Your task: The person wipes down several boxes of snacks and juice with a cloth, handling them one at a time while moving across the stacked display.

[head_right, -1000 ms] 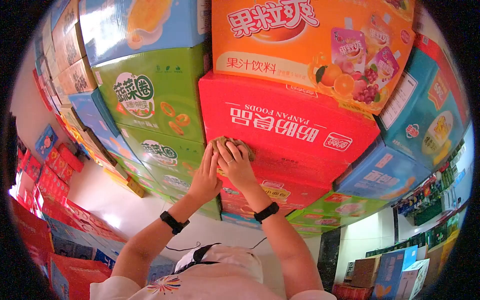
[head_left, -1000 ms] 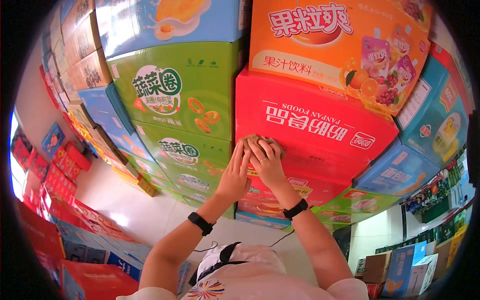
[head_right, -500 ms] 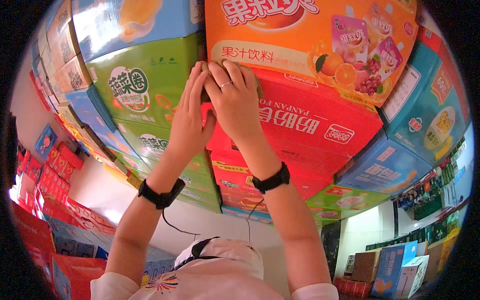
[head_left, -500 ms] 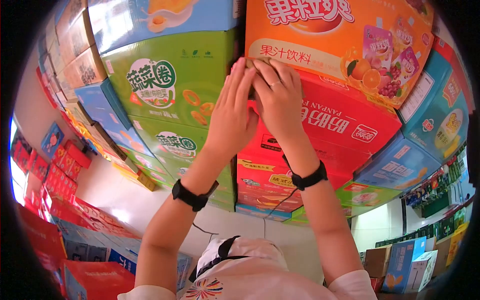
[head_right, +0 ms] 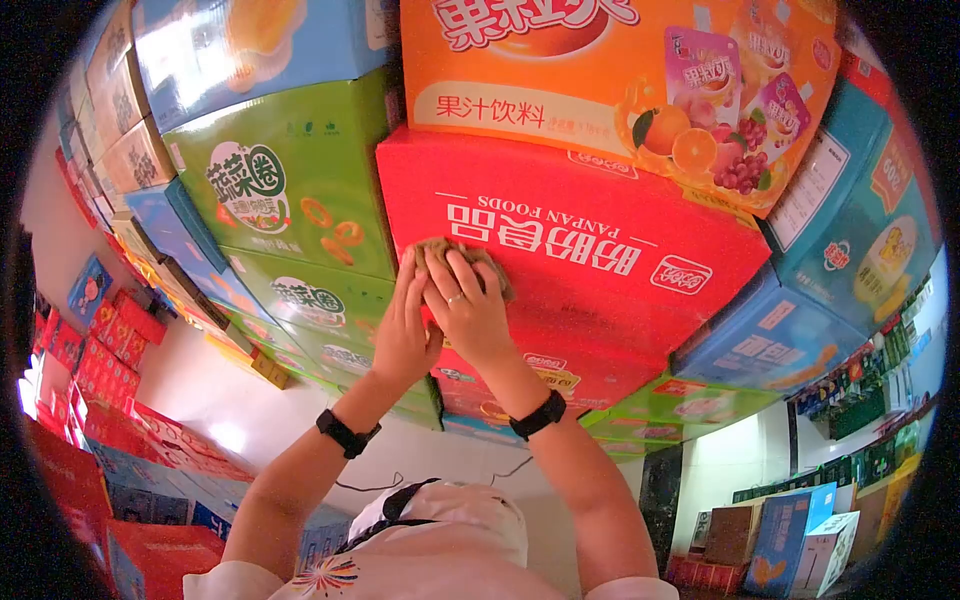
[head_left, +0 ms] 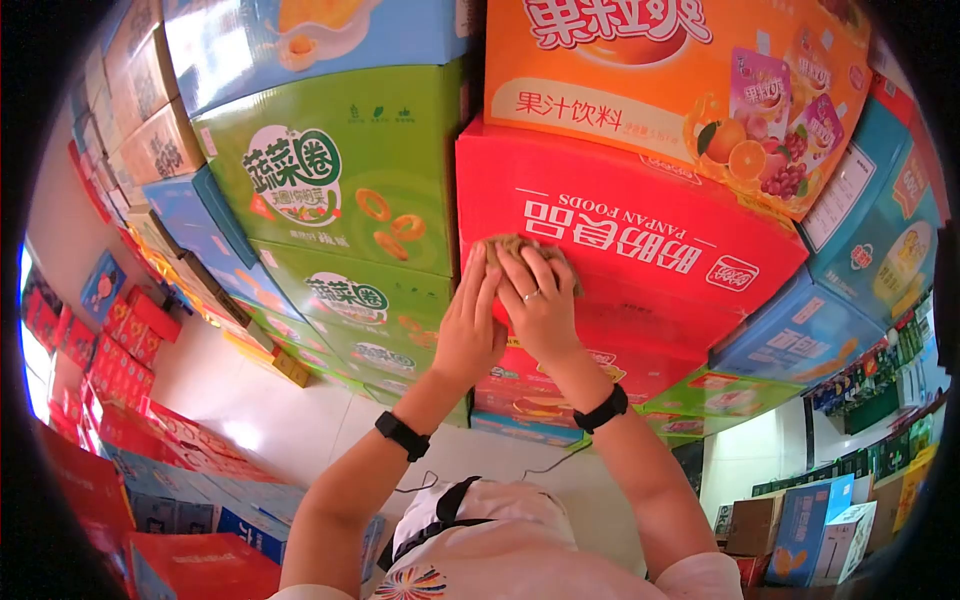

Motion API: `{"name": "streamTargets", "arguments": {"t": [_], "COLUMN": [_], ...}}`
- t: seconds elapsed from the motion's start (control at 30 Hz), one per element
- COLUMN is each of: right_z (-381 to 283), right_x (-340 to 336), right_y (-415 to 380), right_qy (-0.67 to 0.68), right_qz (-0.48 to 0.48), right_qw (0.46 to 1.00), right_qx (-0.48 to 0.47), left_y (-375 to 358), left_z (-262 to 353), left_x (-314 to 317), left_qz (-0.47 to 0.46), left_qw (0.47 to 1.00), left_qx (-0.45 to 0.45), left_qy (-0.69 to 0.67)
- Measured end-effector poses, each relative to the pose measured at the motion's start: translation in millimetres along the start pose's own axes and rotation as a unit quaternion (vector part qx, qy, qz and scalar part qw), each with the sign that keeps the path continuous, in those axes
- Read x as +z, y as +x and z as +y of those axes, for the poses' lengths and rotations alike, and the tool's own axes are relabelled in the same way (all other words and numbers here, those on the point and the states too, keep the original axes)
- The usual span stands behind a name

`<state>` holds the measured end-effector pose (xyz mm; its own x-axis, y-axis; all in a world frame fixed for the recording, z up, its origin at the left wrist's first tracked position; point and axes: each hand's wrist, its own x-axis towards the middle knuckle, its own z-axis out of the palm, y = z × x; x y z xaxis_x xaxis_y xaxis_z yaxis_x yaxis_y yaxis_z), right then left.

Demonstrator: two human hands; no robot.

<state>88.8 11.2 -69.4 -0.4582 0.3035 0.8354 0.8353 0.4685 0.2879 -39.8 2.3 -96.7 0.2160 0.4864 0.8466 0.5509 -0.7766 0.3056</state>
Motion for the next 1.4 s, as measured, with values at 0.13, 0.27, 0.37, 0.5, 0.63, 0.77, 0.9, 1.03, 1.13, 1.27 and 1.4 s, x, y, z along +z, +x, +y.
{"name": "streamTargets", "arguments": {"t": [0.13,0.27,0.37,0.5,0.63,0.77,0.9,1.03,1.13,1.27,1.4], "right_z": [-4,-5,6,22,26,30,35,46,59,76,84], "right_x": [-1,-22,-44,-39,-26,-25,-32,-41,-58,-78,-95], "right_y": [-11,27,81,129,130,125,125,113,97,72,45], "right_qy": [0.025,0.040,0.008,-0.003,-0.020,0.008,0.048,0.034,0.000,-0.061,-0.132], "right_qz": [-0.014,0.090,0.151,0.111,0.093,0.112,0.102,0.112,0.101,0.095,0.080], "right_qw": [1.000,0.995,0.989,0.994,0.995,0.994,0.994,0.993,0.995,0.993,0.986], "right_qx": [-0.012,0.001,-0.005,-0.001,-0.002,-0.003,0.005,0.005,0.016,0.043,0.067], "left_y": [-16,11,64,116,113,105,109,110,107,104,98], "left_z": [4,4,18,15,5,1,10,24,35,56,71], "left_x": [-9,-22,-49,-57,-42,-31,-23,-4,16,35,44], "left_qz": [-0.065,-0.011,0.048,0.073,0.098,0.090,0.097,0.141,0.137,0.105,0.054], "left_qw": [0.997,0.999,0.993,0.988,0.982,0.979,0.980,0.981,0.982,0.985,0.985], "left_qx": [-0.040,0.034,0.109,0.089,0.085,0.099,0.084,0.083,0.091,0.116,0.154], "left_qy": [-0.017,-0.038,0.004,0.104,0.140,0.151,0.153,0.106,0.089,0.077,0.064]}}
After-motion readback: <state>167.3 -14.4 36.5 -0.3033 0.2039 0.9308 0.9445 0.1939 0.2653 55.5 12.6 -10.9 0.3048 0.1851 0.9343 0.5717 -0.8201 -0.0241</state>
